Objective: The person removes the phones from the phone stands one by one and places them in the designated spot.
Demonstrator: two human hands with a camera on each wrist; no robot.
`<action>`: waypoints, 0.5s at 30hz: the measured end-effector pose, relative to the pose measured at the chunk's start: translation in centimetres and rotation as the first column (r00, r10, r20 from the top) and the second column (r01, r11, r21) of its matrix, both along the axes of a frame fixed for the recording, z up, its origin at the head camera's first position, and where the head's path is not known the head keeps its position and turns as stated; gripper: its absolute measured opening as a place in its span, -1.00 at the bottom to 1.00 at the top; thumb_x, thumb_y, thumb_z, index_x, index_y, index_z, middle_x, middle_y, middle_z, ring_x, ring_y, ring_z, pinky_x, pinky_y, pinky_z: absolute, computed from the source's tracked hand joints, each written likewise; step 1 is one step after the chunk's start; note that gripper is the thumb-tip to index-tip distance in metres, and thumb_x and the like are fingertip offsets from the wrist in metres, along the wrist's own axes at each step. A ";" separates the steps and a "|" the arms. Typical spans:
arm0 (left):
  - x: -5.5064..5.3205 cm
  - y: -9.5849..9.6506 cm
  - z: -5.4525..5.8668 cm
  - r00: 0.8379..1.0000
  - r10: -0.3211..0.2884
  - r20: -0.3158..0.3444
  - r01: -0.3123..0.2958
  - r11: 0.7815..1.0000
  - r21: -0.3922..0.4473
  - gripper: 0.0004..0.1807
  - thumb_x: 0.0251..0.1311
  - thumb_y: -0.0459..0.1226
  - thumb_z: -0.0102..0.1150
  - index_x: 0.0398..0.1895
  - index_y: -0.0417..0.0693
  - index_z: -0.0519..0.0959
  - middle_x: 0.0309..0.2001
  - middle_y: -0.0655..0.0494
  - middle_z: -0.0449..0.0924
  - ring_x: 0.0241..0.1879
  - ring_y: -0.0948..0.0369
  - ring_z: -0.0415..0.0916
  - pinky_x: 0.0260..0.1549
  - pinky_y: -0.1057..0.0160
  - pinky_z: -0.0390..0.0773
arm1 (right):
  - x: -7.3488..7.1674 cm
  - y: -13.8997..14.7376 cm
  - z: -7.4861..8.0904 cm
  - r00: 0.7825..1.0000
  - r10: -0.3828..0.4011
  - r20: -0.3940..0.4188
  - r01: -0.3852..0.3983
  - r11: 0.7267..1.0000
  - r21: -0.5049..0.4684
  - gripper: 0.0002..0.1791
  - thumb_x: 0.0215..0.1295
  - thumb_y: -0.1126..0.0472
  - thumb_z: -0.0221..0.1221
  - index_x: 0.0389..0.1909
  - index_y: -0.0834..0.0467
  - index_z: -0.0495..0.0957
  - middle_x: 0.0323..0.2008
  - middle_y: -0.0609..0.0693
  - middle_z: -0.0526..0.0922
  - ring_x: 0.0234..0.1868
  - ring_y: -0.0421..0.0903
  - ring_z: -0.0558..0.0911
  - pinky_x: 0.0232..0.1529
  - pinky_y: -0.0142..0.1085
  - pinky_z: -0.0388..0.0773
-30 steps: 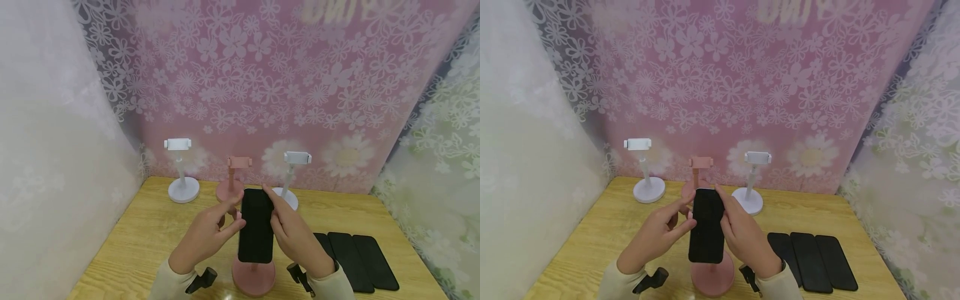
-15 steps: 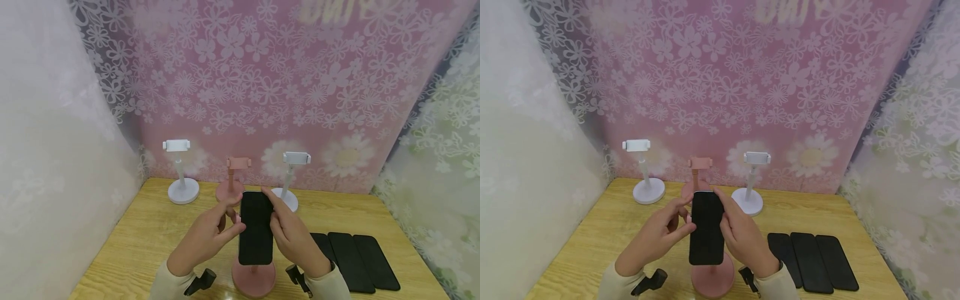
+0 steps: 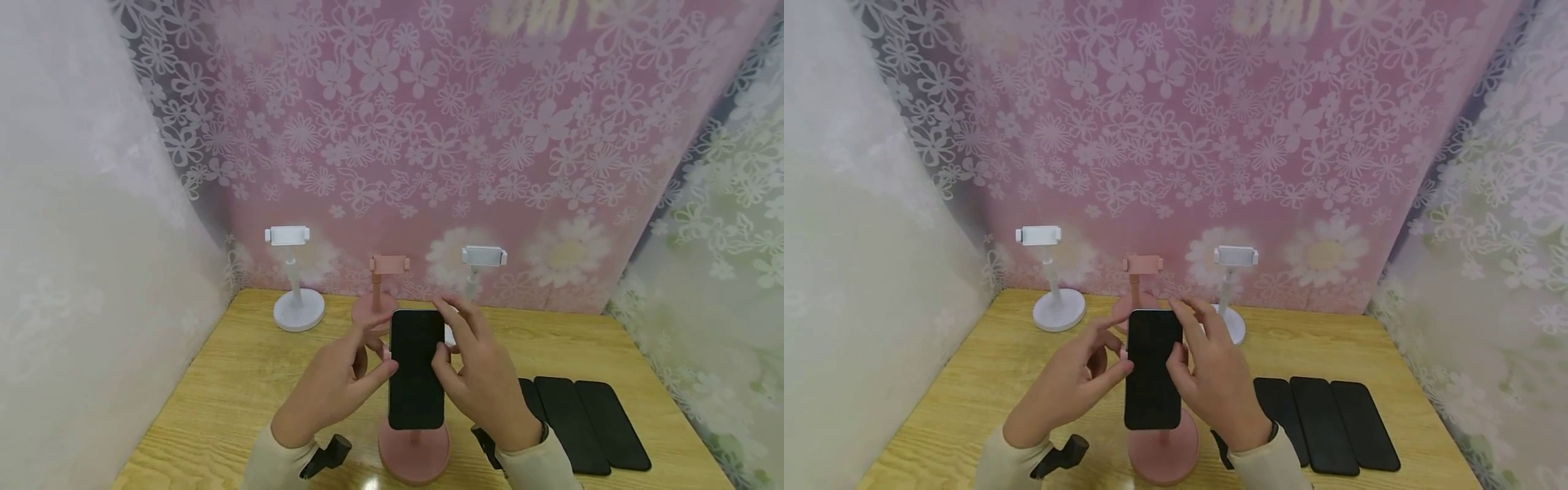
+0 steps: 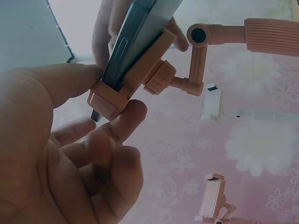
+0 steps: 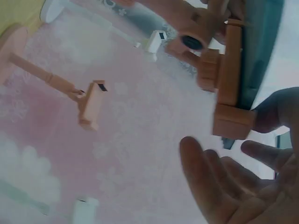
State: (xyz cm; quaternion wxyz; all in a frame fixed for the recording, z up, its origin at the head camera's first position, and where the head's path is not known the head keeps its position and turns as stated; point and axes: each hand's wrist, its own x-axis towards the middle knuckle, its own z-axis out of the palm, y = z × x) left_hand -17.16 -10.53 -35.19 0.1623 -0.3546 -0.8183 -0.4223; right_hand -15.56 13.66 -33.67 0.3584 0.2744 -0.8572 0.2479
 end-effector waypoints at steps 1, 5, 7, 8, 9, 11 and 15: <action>0.0 0.0 0.1 1.000 -0.006 0.009 0.006 1.000 0.000 -0.38 0.42 -0.09 0.30 0.48 0.19 0.33 -0.19 0.44 0.59 -0.59 0.47 0.31 -0.58 0.39 0.41 | 0.1 -0.2 0.4 1.000 -0.017 -0.012 0.017 1.000 0.015 -0.24 0.28 0.36 0.23 0.53 0.09 0.32 0.37 0.14 0.43 -0.46 -0.29 0.42 -0.43 -0.40 0.57; 0.0 -0.1 0.2 0.999 -0.030 0.024 0.030 0.999 -0.010 -0.56 0.43 -0.05 0.28 0.30 0.18 0.44 -0.24 0.44 0.59 -0.57 0.48 0.38 -0.57 0.38 0.47 | 0.7 -1.3 1.7 0.998 -0.058 -0.011 0.059 0.994 0.093 -0.24 0.30 0.21 0.30 0.53 0.04 0.34 0.43 0.12 0.41 -0.37 -0.20 0.51 -0.56 -0.43 0.37; 0.0 -0.2 0.2 0.999 -0.036 0.016 0.036 0.999 -0.014 -0.63 0.43 -0.04 0.28 0.22 0.19 0.50 -0.30 0.44 0.57 -0.57 0.49 0.39 -0.58 0.39 0.47 | 0.8 -1.9 2.3 0.998 -0.054 0.015 0.052 0.990 0.134 -0.30 0.34 0.14 0.30 0.50 0.02 0.39 0.44 0.11 0.40 -0.20 -0.09 0.61 -0.59 -0.45 0.34; 0.0 -0.2 0.2 0.999 -0.037 0.009 0.037 0.999 -0.016 -0.66 0.42 -0.04 0.29 0.19 0.19 0.53 -0.34 0.44 0.55 -0.57 0.49 0.39 -0.58 0.39 0.46 | 0.8 -2.2 2.6 0.999 -0.045 0.029 0.040 0.988 0.150 -0.33 0.36 0.12 0.30 0.48 0.02 0.41 0.44 0.11 0.39 -0.14 -0.03 0.62 -0.60 -0.46 0.32; 0.1 -0.2 0.2 0.999 -0.037 0.003 0.037 0.999 -0.016 -0.68 0.42 -0.05 0.29 0.16 0.19 0.55 -0.37 0.44 0.54 -0.58 0.49 0.38 -0.59 0.39 0.46 | 0.7 -2.5 2.9 0.998 -0.036 0.042 0.029 0.986 0.166 -0.36 0.38 0.10 0.29 0.47 0.01 0.43 0.44 0.12 0.40 -0.08 0.02 0.62 -0.63 -0.47 0.30; 0.1 -0.2 0.2 0.999 -0.032 -0.012 0.032 0.999 -0.022 -0.71 0.43 -0.06 0.28 0.14 0.17 0.57 -0.39 0.45 0.54 -0.57 0.50 0.38 -0.59 0.40 0.46 | 0.5 -3.0 3.4 0.998 -0.014 0.062 0.001 0.981 0.194 -0.39 0.41 0.07 0.28 0.46 -0.01 0.45 0.43 0.13 0.41 0.05 0.07 0.62 -0.65 -0.47 0.29; 0.1 -0.2 0.2 1.000 -0.026 -0.013 0.026 0.999 -0.035 -0.74 0.43 -0.05 0.27 0.10 0.17 0.57 -0.42 0.46 0.52 -0.58 0.50 0.37 -0.59 0.40 0.46 | -0.3 -3.8 3.7 0.997 -0.005 0.073 -0.012 0.972 0.235 -0.42 0.43 0.04 0.28 0.44 0.01 0.47 0.32 0.10 0.52 0.02 0.02 0.64 -0.62 -0.44 0.38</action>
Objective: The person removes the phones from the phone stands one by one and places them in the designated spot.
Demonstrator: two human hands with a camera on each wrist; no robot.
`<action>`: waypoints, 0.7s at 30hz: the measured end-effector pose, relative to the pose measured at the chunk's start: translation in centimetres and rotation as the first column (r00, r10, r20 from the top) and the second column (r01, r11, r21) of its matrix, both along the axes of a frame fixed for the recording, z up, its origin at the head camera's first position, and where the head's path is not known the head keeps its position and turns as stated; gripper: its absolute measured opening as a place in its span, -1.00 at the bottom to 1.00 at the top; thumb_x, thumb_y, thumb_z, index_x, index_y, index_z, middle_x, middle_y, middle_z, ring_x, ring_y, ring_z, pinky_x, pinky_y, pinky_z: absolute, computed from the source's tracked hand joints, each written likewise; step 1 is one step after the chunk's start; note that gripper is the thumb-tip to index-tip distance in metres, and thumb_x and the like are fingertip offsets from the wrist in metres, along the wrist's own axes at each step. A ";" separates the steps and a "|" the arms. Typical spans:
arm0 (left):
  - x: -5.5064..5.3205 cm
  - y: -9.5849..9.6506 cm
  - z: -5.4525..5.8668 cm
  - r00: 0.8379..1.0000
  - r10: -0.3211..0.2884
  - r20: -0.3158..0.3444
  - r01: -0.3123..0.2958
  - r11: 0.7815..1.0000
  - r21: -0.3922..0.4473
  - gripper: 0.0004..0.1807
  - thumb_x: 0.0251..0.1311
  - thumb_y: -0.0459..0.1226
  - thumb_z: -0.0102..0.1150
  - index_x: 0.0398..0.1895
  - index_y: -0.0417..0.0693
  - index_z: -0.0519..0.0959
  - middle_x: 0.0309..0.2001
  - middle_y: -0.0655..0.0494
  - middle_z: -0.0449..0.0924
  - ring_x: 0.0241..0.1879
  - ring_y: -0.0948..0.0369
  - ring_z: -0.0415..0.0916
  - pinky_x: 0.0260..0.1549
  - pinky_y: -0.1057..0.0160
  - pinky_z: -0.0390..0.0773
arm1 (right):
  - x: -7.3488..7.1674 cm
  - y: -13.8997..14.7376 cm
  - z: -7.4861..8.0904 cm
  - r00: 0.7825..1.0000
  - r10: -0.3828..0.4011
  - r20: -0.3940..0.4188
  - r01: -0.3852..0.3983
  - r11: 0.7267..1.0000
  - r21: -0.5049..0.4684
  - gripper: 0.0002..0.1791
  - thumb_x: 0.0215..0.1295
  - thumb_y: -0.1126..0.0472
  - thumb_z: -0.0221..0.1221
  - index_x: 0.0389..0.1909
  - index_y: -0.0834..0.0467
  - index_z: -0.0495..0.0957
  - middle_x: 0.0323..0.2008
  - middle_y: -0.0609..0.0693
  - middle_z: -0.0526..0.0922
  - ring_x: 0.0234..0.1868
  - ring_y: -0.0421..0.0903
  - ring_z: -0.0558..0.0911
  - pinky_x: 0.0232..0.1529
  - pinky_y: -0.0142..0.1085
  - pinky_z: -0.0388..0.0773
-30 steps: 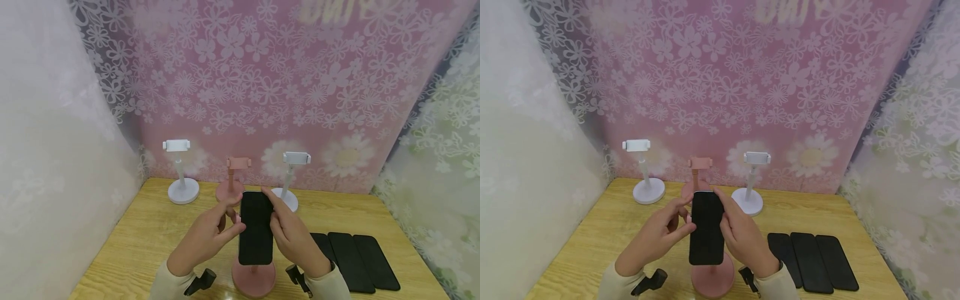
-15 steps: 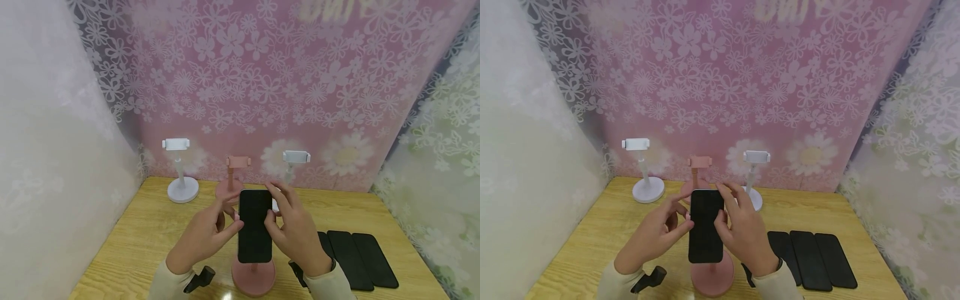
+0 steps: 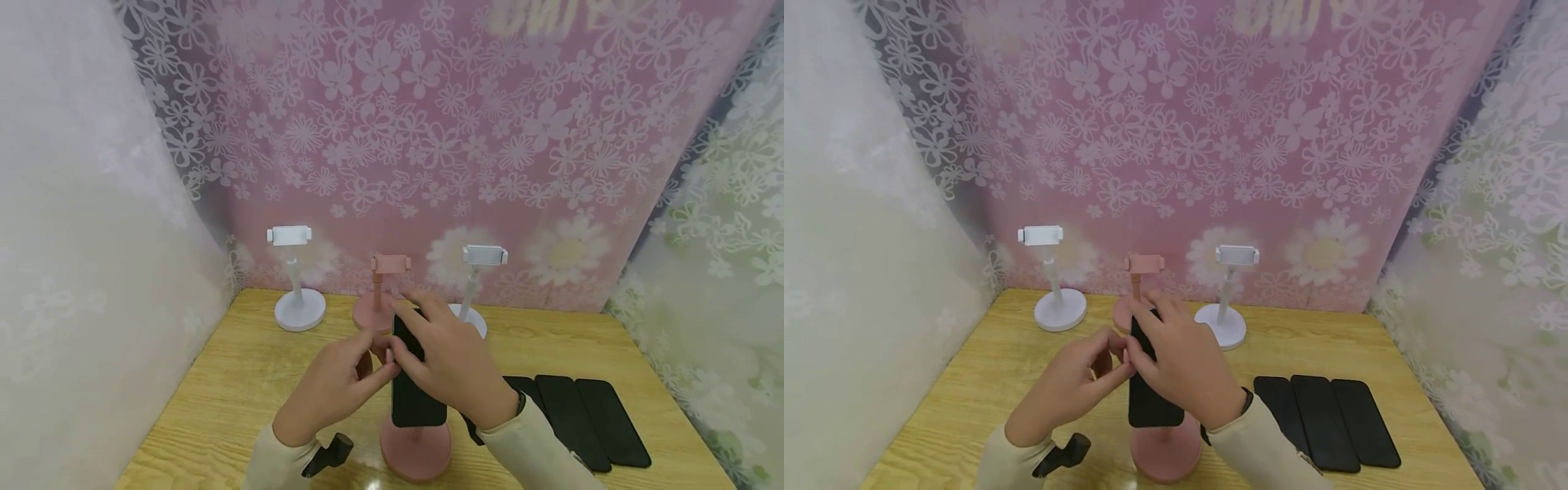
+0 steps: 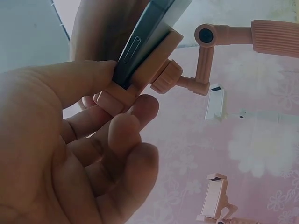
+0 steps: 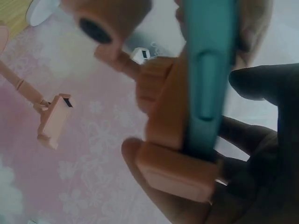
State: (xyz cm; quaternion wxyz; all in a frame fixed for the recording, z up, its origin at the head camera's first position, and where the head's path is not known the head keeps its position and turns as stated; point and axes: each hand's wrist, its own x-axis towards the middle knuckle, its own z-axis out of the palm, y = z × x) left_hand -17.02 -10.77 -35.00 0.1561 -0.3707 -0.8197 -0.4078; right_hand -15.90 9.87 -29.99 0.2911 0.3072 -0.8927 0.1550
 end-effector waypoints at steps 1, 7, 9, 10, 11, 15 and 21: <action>0.0 0.0 0.0 1.000 0.001 0.005 -0.001 1.000 -0.003 -0.75 0.43 -0.05 0.27 0.08 0.18 0.57 -0.43 0.46 0.52 -0.58 0.50 0.37 -0.59 0.39 0.45 | -0.2 -0.2 0.0 1.000 -0.005 -0.008 0.005 1.000 0.005 -0.44 0.43 0.03 0.29 0.41 0.03 0.50 0.27 0.09 0.56 0.03 0.01 0.65 -0.59 -0.42 0.42; 0.1 -0.2 0.2 0.999 0.011 0.033 -0.010 1.000 -0.008 -0.82 0.39 0.01 0.29 -0.09 0.25 0.55 -0.46 0.45 0.48 -0.61 0.47 0.34 -0.61 0.38 0.43 | -1.0 -0.7 -0.6 0.998 -0.033 -0.045 0.032 0.999 -0.036 -0.62 0.36 0.00 0.36 0.09 0.10 0.64 -0.06 0.01 0.67 -0.20 -0.09 0.61 -0.55 -0.37 0.48; 0.0 -0.2 0.0 0.999 0.013 0.036 -0.013 1.000 -0.004 -0.82 0.38 0.02 0.30 -0.11 0.26 0.54 -0.45 0.45 0.49 -0.61 0.47 0.33 -0.61 0.38 0.42 | -1.1 -0.8 -1.0 0.998 -0.037 -0.051 0.034 0.997 -0.067 -0.62 0.33 0.01 0.40 0.06 0.09 0.64 -0.10 0.00 0.67 -0.23 -0.10 0.59 -0.54 -0.37 0.49; 0.0 -0.2 0.0 0.999 0.011 0.038 -0.011 1.000 0.001 -0.82 0.38 0.02 0.30 -0.12 0.26 0.55 -0.44 0.45 0.50 -0.62 0.47 0.32 -0.61 0.38 0.42 | -1.2 -0.8 -1.2 0.998 -0.040 -0.054 0.035 0.996 -0.083 -0.61 0.31 0.01 0.41 0.06 0.08 0.65 -0.10 -0.01 0.68 -0.21 -0.10 0.60 -0.51 -0.35 0.51; -0.1 -0.2 -0.1 0.999 0.004 0.046 -0.005 1.000 0.009 -0.82 0.38 0.02 0.30 -0.12 0.26 0.55 -0.43 0.44 0.51 -0.62 0.46 0.32 -0.61 0.38 0.42 | -1.3 -0.8 -1.4 0.997 -0.041 -0.058 0.035 0.994 -0.100 -0.61 0.30 0.01 0.42 0.06 0.08 0.65 -0.09 -0.01 0.68 -0.19 -0.09 0.61 -0.48 -0.33 0.55; -0.4 -0.2 -0.3 0.993 -0.026 0.114 0.020 0.999 0.047 -0.84 0.38 0.03 0.30 -0.14 0.28 0.56 -0.48 0.39 0.50 -0.62 0.41 0.34 -0.60 0.35 0.43 | -1.7 -0.8 -2.1 0.997 -0.037 -0.074 0.025 0.987 -0.161 -0.60 0.28 -0.02 0.44 0.06 0.05 0.66 -0.06 -0.03 0.68 -0.09 -0.07 0.63 -0.36 -0.24 0.64; -0.9 -0.1 -0.4 0.971 -0.076 0.225 0.049 0.991 0.123 -0.83 0.36 0.02 0.32 -0.11 0.28 0.59 -0.37 0.34 0.57 -0.53 0.31 0.46 -0.51 0.28 0.55 | -2.0 -0.9 -2.5 0.995 -0.019 -0.094 -0.001 0.977 -0.212 -0.59 0.24 -0.03 0.47 0.01 0.07 0.67 -0.10 -0.03 0.68 -0.07 -0.06 0.61 -0.32 -0.21 0.65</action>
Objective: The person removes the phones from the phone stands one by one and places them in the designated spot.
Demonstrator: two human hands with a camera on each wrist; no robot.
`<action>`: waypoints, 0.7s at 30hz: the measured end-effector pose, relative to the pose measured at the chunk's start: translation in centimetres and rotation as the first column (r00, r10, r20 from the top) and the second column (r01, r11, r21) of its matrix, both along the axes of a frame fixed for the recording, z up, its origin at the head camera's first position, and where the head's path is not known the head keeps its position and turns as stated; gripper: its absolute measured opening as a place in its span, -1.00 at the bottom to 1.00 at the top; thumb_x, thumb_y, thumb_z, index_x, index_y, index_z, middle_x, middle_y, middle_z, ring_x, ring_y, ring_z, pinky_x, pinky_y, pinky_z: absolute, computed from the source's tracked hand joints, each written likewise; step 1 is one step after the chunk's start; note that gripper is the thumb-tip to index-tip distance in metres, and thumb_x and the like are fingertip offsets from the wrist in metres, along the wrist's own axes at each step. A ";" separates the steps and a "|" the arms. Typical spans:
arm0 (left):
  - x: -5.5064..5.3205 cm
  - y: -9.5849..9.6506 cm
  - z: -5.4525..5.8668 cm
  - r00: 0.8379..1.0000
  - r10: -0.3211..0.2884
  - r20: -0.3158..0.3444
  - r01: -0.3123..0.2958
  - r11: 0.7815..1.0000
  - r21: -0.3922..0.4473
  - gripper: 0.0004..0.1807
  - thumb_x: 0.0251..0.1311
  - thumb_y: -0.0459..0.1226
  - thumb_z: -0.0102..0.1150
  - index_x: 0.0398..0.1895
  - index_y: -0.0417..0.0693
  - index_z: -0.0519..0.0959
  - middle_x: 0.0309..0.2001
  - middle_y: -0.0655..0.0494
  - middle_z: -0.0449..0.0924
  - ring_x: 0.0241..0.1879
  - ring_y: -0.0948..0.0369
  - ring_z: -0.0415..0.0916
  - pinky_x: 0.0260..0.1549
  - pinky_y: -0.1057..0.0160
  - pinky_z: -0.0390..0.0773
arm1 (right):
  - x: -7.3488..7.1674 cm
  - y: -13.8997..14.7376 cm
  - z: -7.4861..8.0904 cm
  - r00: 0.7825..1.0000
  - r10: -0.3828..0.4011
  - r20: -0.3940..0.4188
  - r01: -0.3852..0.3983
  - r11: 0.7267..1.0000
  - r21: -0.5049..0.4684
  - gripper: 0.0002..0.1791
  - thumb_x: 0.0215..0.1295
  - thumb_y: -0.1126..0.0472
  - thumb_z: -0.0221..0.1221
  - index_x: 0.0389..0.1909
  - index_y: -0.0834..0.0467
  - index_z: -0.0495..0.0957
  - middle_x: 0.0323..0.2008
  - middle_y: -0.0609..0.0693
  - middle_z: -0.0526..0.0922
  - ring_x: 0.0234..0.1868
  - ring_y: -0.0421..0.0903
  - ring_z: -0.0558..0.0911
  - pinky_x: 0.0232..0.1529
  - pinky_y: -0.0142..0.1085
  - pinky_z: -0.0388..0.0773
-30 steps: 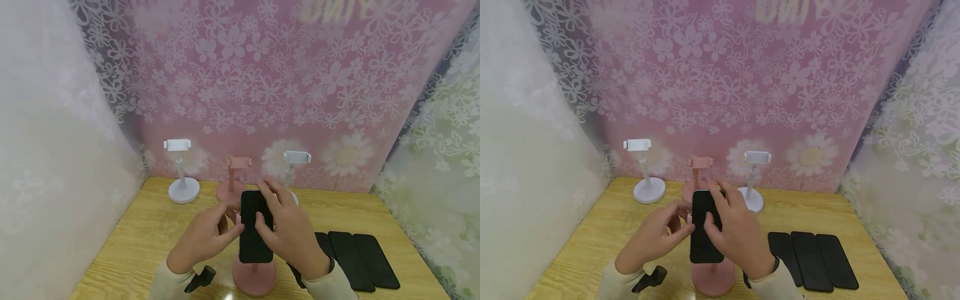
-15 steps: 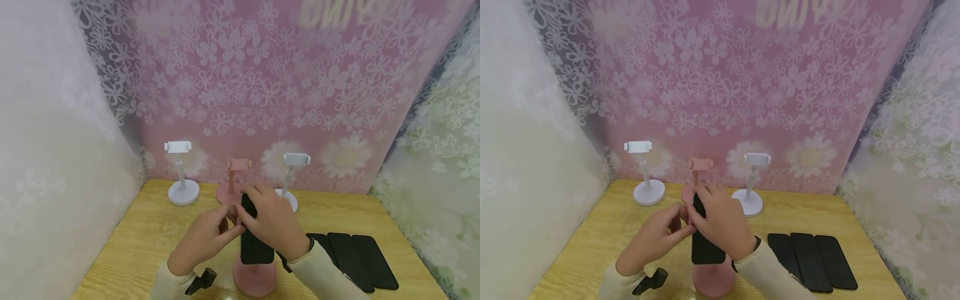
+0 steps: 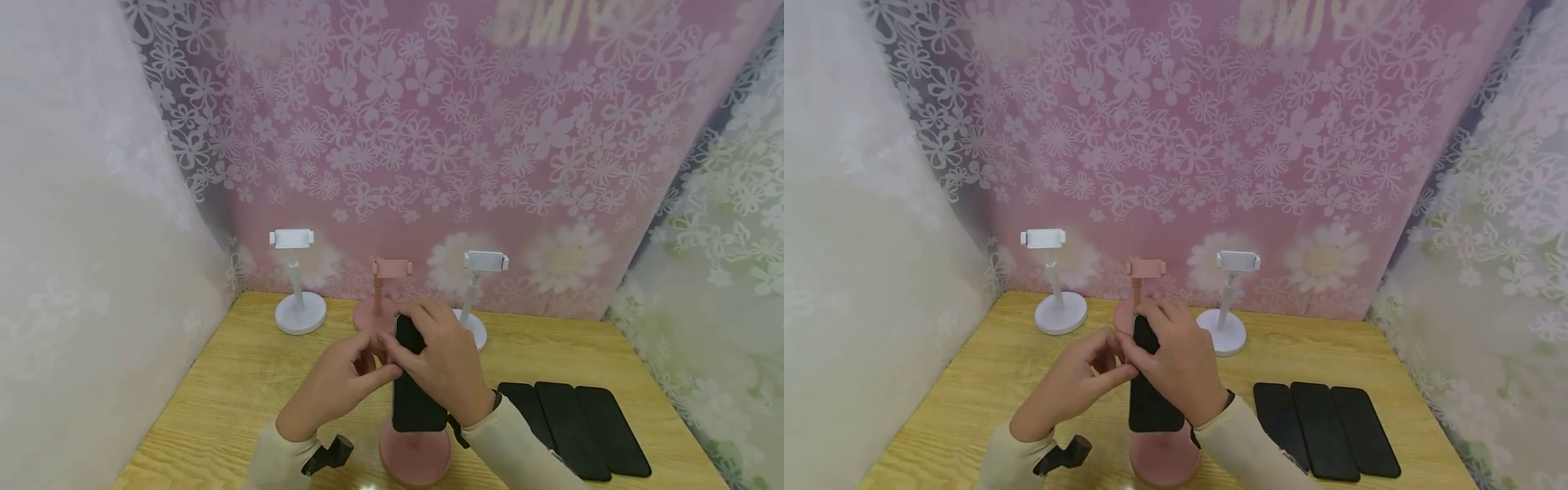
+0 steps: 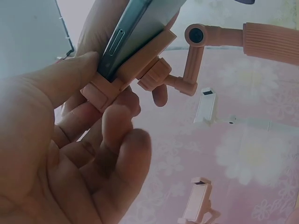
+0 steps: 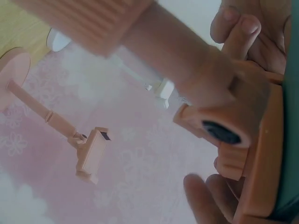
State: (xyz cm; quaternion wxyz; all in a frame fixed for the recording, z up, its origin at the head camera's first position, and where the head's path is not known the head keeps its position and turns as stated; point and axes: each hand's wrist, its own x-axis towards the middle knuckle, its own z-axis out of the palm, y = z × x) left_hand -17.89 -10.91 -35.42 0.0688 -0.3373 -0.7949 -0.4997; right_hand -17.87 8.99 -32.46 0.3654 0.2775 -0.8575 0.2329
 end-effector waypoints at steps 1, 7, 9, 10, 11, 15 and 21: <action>-0.1 0.0 0.0 1.000 -0.007 0.018 0.007 1.000 0.012 -0.83 0.36 0.01 0.33 -0.10 0.28 0.59 -0.35 0.33 0.58 -0.50 0.30 0.49 -0.48 0.26 0.57 | 0.0 0.0 0.0 1.000 0.003 -0.001 -0.003 1.000 -0.006 -0.60 0.23 -0.02 0.48 0.01 0.06 0.68 -0.10 -0.04 0.68 -0.08 -0.07 0.61 -0.32 -0.21 0.65; -0.3 0.0 -0.2 0.995 -0.058 0.083 0.052 0.995 0.080 -0.82 0.36 -0.10 0.36 -0.06 0.17 0.61 -0.25 0.25 0.65 -0.34 0.25 0.60 -0.39 0.24 0.64 | -0.1 -0.4 -0.1 0.999 0.039 -0.023 -0.040 0.998 -0.054 -0.65 0.25 0.14 0.41 0.06 0.04 0.70 -0.12 -0.06 0.71 -0.12 -0.07 0.62 -0.37 -0.20 0.62; -0.3 0.0 -0.2 0.994 -0.069 0.088 0.060 0.993 0.098 -0.82 0.36 -0.12 0.37 -0.05 0.14 0.63 -0.23 0.22 0.66 -0.30 0.24 0.61 -0.39 0.23 0.65 | -0.1 -0.5 -0.2 0.998 0.044 -0.041 -0.047 0.997 -0.061 -0.65 0.25 0.18 0.37 0.07 0.02 0.72 -0.10 -0.06 0.72 -0.11 -0.07 0.62 -0.41 -0.21 0.63; -0.3 0.0 -0.2 0.993 -0.071 0.093 0.061 0.992 0.107 -0.81 0.35 -0.12 0.38 -0.04 0.14 0.64 -0.21 0.22 0.67 -0.29 0.24 0.62 -0.38 0.23 0.65 | -0.1 -0.5 -0.3 0.998 0.046 -0.049 -0.049 0.997 -0.063 -0.66 0.25 0.19 0.36 0.06 0.02 0.72 -0.08 -0.06 0.73 -0.10 -0.07 0.63 -0.44 -0.22 0.63; -0.4 0.0 -0.2 0.993 -0.074 0.094 0.064 0.992 0.113 -0.82 0.35 -0.13 0.38 -0.05 0.15 0.65 -0.20 0.22 0.68 -0.28 0.23 0.63 -0.38 0.22 0.66 | -0.1 -0.6 -0.3 0.997 0.048 -0.054 -0.051 0.997 -0.065 -0.67 0.25 0.19 0.35 0.05 0.02 0.73 -0.07 -0.07 0.73 -0.10 -0.07 0.62 -0.46 -0.23 0.62; -0.4 0.0 -0.3 0.993 -0.075 0.087 0.063 0.989 0.130 -0.86 0.34 -0.16 0.39 -0.08 0.20 0.67 -0.21 0.24 0.69 -0.26 0.23 0.65 -0.40 0.21 0.66 | -0.1 -0.6 -0.4 0.996 0.057 -0.064 -0.061 0.996 -0.069 -0.73 0.26 0.20 0.34 -0.02 0.01 0.74 -0.09 -0.08 0.73 -0.13 -0.08 0.61 -0.48 -0.25 0.61; -0.4 0.4 -0.4 0.997 -0.063 0.044 0.056 0.987 0.151 -0.93 0.36 -0.19 0.37 -0.22 0.18 0.63 -0.30 0.25 0.67 -0.33 0.25 0.64 -0.45 0.23 0.65 | -0.4 -0.5 -0.4 0.996 0.059 -0.059 -0.064 0.995 -0.077 -0.74 0.29 0.15 0.36 -0.01 0.02 0.71 -0.15 -0.08 0.72 -0.19 -0.10 0.59 -0.43 -0.22 0.61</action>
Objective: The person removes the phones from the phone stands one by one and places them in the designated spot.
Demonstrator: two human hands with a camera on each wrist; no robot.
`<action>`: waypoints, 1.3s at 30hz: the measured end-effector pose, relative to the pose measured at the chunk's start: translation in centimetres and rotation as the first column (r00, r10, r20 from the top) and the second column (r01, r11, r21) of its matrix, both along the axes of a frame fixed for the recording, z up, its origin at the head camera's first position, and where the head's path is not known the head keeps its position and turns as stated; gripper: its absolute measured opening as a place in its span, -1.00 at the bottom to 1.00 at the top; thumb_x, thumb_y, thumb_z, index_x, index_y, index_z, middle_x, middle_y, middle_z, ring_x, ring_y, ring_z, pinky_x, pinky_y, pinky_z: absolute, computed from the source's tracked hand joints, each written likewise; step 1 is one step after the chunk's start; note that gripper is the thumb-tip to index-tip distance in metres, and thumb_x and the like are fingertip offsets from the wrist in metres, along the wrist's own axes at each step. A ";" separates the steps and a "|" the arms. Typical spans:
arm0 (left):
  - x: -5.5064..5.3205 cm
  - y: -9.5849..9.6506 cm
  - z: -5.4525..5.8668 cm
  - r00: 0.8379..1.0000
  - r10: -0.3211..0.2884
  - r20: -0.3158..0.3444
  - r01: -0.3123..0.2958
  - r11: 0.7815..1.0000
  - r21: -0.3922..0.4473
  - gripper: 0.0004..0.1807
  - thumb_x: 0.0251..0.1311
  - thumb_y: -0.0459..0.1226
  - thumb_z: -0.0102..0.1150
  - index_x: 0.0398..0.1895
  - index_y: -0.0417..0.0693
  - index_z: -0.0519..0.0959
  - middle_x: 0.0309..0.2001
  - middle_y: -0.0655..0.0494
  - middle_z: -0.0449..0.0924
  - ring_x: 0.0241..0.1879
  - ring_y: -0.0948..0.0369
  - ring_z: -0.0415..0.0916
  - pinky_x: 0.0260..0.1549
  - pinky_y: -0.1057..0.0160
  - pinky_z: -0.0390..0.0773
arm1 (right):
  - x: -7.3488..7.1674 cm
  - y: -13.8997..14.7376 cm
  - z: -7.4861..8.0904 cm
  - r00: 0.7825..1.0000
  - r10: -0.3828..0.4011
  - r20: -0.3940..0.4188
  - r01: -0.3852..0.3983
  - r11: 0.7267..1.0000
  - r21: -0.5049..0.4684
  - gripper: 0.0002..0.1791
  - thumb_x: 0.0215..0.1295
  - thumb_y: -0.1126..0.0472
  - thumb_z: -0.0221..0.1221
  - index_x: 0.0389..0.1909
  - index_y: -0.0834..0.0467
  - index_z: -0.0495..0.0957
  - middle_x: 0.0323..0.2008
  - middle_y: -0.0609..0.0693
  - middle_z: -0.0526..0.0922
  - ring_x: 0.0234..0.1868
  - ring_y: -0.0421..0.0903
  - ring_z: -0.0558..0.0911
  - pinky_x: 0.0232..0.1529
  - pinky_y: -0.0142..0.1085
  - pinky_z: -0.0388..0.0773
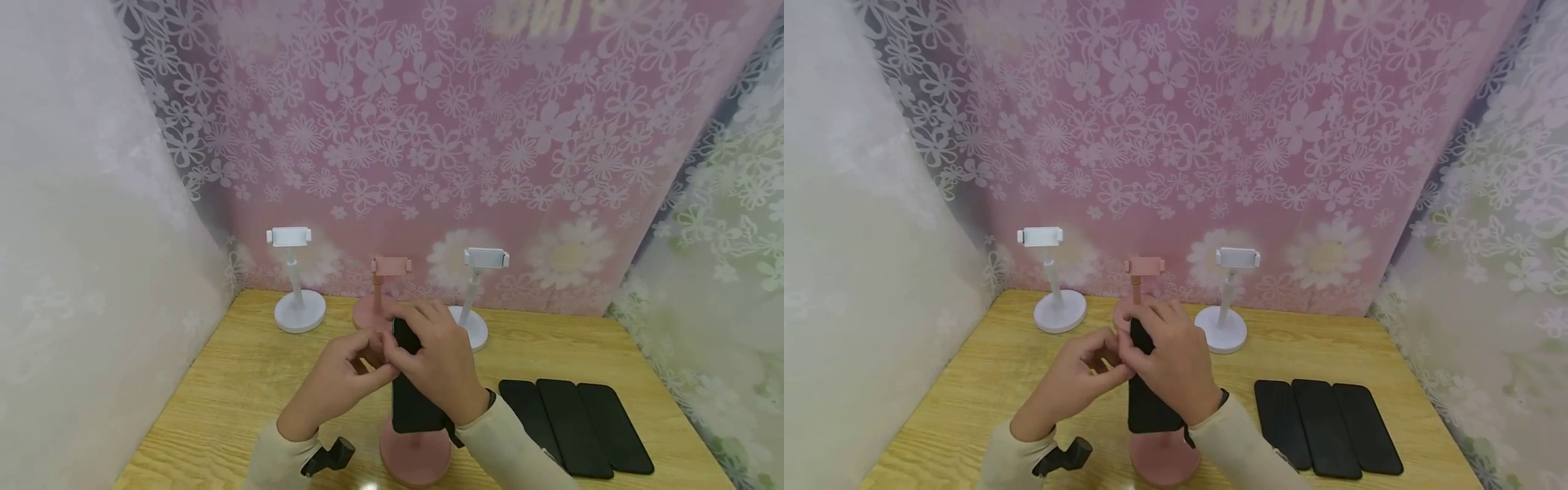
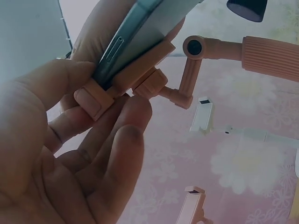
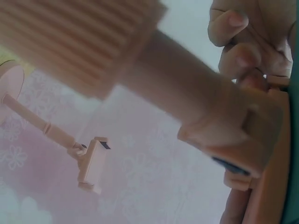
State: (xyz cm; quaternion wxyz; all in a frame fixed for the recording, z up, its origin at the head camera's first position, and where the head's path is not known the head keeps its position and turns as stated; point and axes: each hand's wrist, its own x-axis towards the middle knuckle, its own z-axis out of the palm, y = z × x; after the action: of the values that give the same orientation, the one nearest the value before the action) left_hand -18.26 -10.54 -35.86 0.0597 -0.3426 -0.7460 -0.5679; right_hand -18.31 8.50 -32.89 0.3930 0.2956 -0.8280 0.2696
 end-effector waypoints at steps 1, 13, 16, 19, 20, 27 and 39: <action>0.0 0.0 0.0 1.000 0.004 -0.006 -0.004 1.000 0.003 -0.92 0.37 -0.19 0.36 -0.25 0.17 0.61 -0.32 0.24 0.67 -0.34 0.25 0.63 -0.45 0.23 0.65 | 0.0 0.0 0.0 1.000 0.001 0.004 -0.001 1.000 -0.003 -0.73 0.29 0.13 0.37 -0.01 0.02 0.71 -0.15 -0.08 0.71 -0.19 -0.10 0.58 -0.41 -0.22 0.60; -0.2 0.1 -0.6 0.996 -0.035 -0.080 0.042 0.996 0.083 -0.87 0.40 -0.35 0.28 -0.28 0.08 0.56 -0.41 0.16 0.55 -0.53 0.26 0.45 -0.55 0.29 0.50 | -0.2 -0.7 0.2 1.000 -0.006 -0.017 0.006 0.999 0.033 -0.80 0.23 0.20 0.32 -0.11 0.03 0.72 -0.22 -0.10 0.69 -0.28 -0.12 0.51 -0.54 -0.31 0.47; -0.5 0.1 -0.8 0.993 -0.050 -0.102 0.059 0.995 0.086 -0.83 0.39 -0.36 0.28 -0.29 0.10 0.55 -0.44 0.18 0.52 -0.56 0.27 0.41 -0.56 0.30 0.48 | -0.3 -0.7 0.3 0.999 -0.009 -0.031 0.010 0.999 0.043 -0.80 0.22 0.20 0.34 -0.12 0.03 0.72 -0.25 -0.10 0.69 -0.32 -0.13 0.48 -0.55 -0.34 0.43; -0.8 0.1 -1.1 0.990 -0.071 -0.125 0.082 0.993 0.084 -0.80 0.39 -0.39 0.27 -0.33 0.11 0.52 -0.48 0.19 0.48 -0.58 0.29 0.37 -0.57 0.31 0.44 | -0.3 -0.7 0.3 0.999 -0.003 -0.045 0.005 0.999 0.052 -0.80 0.21 0.21 0.35 -0.13 0.02 0.73 -0.28 -0.10 0.68 -0.36 -0.14 0.46 -0.56 -0.34 0.40; -0.9 0.1 -1.1 0.988 -0.079 -0.133 0.090 0.992 0.084 -0.78 0.39 -0.40 0.26 -0.34 0.11 0.51 -0.49 0.18 0.46 -0.59 0.30 0.36 -0.58 0.32 0.43 | -0.3 -0.7 0.3 0.999 -0.001 -0.048 0.004 0.999 0.054 -0.80 0.21 0.22 0.35 -0.14 0.02 0.73 -0.29 -0.10 0.67 -0.37 -0.14 0.46 -0.56 -0.34 0.40; -1.7 0.0 -1.4 0.980 -0.131 -0.153 0.145 0.986 0.083 -0.72 0.37 -0.44 0.25 -0.39 0.09 0.44 -0.54 0.19 0.39 -0.64 0.34 0.26 -0.62 0.35 0.35 | -0.5 -0.5 0.2 0.998 0.015 -0.054 -0.011 0.997 0.077 -0.84 0.22 0.22 0.35 -0.17 0.03 0.72 -0.30 -0.09 0.65 -0.39 -0.16 0.40 -0.53 -0.34 0.39; -2.1 -0.1 -1.2 0.976 -0.191 -0.103 0.200 0.976 0.081 -0.74 0.35 -0.47 0.26 -0.38 -0.03 0.41 -0.54 0.10 0.40 -0.64 0.30 0.26 -0.61 0.33 0.34 | -0.5 0.6 0.3 0.998 0.045 0.036 -0.046 0.998 0.039 -0.79 0.23 0.23 0.37 -0.10 0.07 0.73 -0.21 -0.09 0.68 -0.30 -0.15 0.47 -0.39 -0.28 0.42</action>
State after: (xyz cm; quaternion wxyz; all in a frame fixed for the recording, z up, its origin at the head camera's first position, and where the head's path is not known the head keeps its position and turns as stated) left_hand -20.35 -10.64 -37.01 0.0543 -0.4380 -0.6783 -0.5874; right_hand -18.79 9.05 -32.55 0.3661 0.3173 -0.8331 0.2669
